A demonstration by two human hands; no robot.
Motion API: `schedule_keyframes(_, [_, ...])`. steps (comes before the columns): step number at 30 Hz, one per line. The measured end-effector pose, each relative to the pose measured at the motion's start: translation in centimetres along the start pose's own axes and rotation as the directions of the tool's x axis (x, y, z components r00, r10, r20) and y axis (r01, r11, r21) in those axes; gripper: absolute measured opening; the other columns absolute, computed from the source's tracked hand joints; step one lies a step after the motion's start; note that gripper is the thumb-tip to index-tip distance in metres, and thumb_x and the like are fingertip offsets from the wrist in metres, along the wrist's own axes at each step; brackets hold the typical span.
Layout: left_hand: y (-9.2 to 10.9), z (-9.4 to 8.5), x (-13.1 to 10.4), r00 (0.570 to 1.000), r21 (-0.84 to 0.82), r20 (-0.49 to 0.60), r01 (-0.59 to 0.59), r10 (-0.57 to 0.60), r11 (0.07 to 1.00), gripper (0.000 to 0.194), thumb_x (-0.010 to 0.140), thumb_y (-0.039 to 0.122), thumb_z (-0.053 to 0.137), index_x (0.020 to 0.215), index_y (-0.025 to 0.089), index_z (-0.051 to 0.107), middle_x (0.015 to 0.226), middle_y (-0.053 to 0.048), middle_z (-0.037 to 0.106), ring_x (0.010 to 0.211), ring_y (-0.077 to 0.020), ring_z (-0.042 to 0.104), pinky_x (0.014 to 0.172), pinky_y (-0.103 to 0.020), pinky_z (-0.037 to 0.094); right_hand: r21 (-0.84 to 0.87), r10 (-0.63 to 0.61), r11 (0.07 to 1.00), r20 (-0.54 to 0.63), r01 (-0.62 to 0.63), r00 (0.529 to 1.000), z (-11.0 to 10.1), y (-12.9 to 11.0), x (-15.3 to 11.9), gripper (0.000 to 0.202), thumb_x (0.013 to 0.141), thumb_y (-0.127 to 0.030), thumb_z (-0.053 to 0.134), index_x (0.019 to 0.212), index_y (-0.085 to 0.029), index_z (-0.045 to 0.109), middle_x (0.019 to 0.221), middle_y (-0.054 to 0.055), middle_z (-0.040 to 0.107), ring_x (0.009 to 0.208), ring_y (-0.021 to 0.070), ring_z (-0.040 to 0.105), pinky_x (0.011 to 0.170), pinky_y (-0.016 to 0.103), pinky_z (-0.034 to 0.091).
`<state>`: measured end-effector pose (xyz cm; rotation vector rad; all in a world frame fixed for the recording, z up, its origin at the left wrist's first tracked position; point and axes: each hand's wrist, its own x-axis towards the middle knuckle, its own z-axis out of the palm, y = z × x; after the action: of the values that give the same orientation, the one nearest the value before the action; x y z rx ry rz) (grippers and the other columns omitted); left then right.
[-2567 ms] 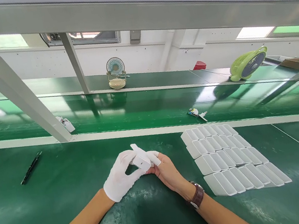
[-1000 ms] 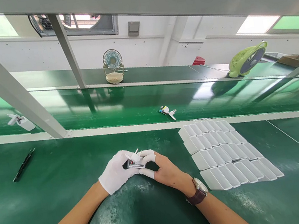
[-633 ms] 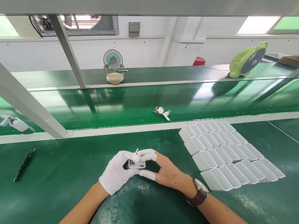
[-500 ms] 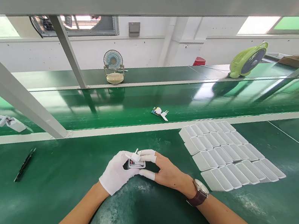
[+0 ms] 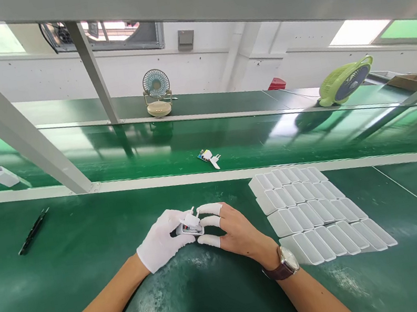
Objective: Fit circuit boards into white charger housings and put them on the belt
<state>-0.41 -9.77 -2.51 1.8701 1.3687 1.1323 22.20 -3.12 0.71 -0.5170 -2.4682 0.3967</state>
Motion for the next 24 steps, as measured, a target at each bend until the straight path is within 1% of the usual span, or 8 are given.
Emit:
schedule_keyframes(4, [-0.1, -0.1, -0.1, 1.000, 0.000, 0.014, -0.024, 0.024, 1.000, 0.027, 0.083, 0.017, 0.071, 0.108, 0.027, 0.070, 0.112, -0.003, 0.068, 0.104, -0.0211, 0.064, 0.095, -0.039, 0.052, -0.016, -0.022, 1.000, 0.038, 0.022, 0.999, -0.1, 0.2, 0.0, 0.024, 0.093, -0.041, 0.067, 0.110, -0.024, 0.065, 0.126, 0.009, 0.066, 0.117, 0.0215, 0.063, 0.100, 0.040, 0.051])
schedule_keyframes(10, [-0.1, 0.0, 0.0, 0.999, 0.011, 0.000, -0.039, 0.039, 0.999, 0.030, 0.082, 0.017, 0.071, 0.111, 0.027, 0.069, 0.113, -0.004, 0.069, 0.102, -0.0217, 0.064, 0.094, -0.041, 0.052, 0.000, -0.012, 1.000, 0.059, 0.012, 0.998, 0.0, 0.2, -0.1, 0.019, 0.093, -0.035, 0.068, 0.107, -0.024, 0.065, 0.128, 0.010, 0.065, 0.118, 0.0228, 0.062, 0.100, 0.041, 0.052])
schedule_keyframes(12, [-0.1, 0.0, 0.0, 1.000, 0.010, -0.003, -0.024, 0.024, 1.000, 0.032, 0.082, 0.017, 0.071, 0.113, 0.028, 0.069, 0.111, -0.004, 0.069, 0.100, -0.0216, 0.064, 0.092, -0.041, 0.053, 0.046, 0.009, 0.999, 0.055, -0.011, 0.998, 0.1, 0.0, -0.1, 0.015, 0.093, -0.031, 0.068, 0.105, -0.023, 0.064, 0.129, 0.010, 0.064, 0.117, 0.0228, 0.063, 0.099, 0.041, 0.053])
schedule_keyframes(15, [-0.2, 0.0, 0.0, 1.000, 0.004, 0.004, 0.002, -0.002, 1.000, 0.032, 0.082, 0.019, 0.072, 0.112, 0.029, 0.070, 0.109, -0.004, 0.069, 0.099, -0.0218, 0.064, 0.089, -0.040, 0.054, 0.198, 0.069, 0.977, 0.059, -0.079, 0.996, 0.4, -0.2, -0.1, 0.011, 0.093, -0.024, 0.066, 0.102, -0.024, 0.061, 0.135, 0.010, 0.061, 0.120, 0.0220, 0.062, 0.100, 0.041, 0.053])
schedule_keyframes(17, [-0.3, 0.1, -0.1, 1.000, -0.002, 0.000, 0.003, -0.003, 1.000, 0.031, 0.082, 0.020, 0.073, 0.111, 0.029, 0.070, 0.109, -0.004, 0.068, 0.100, -0.0218, 0.064, 0.090, -0.040, 0.053, 0.314, 0.125, 0.939, 0.066, -0.140, 0.990, 0.5, -0.3, -0.2, 0.016, 0.090, -0.021, 0.068, 0.102, -0.024, 0.058, 0.137, 0.009, 0.059, 0.124, 0.0216, 0.060, 0.103, 0.042, 0.051])
schedule_keyframes(19, [-0.4, 0.1, -0.1, 1.000, -0.002, -0.005, 0.000, 0.000, 1.000, 0.030, 0.082, 0.020, 0.073, 0.110, 0.028, 0.070, 0.109, -0.004, 0.068, 0.099, -0.0214, 0.064, 0.091, -0.040, 0.053, 0.387, 0.181, 0.901, 0.071, -0.195, 0.981, 0.7, -0.2, -0.3, 0.023, 0.087, -0.019, 0.072, 0.103, -0.024, 0.056, 0.136, 0.009, 0.060, 0.125, 0.0217, 0.059, 0.106, 0.043, 0.049])
schedule_keyframes(22, [-0.5, 0.1, -0.1, 1.000, 0.010, -0.008, 0.000, 0.000, 1.000, 0.029, 0.081, 0.019, 0.073, 0.109, 0.027, 0.070, 0.108, -0.004, 0.069, 0.098, -0.0212, 0.065, 0.092, -0.040, 0.053, 0.398, 0.212, 0.891, 0.062, -0.219, 0.975, 0.9, 0.0, -0.5, 0.026, 0.085, -0.021, 0.074, 0.104, -0.025, 0.057, 0.135, 0.009, 0.060, 0.126, 0.0228, 0.059, 0.108, 0.045, 0.048])
schedule_keyframes(24, [-0.5, 0.1, -0.1, 1.000, 0.010, -0.007, 0.000, 0.000, 1.000, 0.029, 0.082, 0.019, 0.073, 0.109, 0.028, 0.070, 0.109, -0.003, 0.069, 0.099, -0.0212, 0.065, 0.093, -0.040, 0.053, 0.374, 0.186, 0.908, 0.050, -0.191, 0.981, 0.9, 0.1, -0.6, 0.027, 0.087, -0.023, 0.073, 0.110, -0.025, 0.058, 0.136, 0.009, 0.059, 0.126, 0.0229, 0.059, 0.108, 0.044, 0.048])
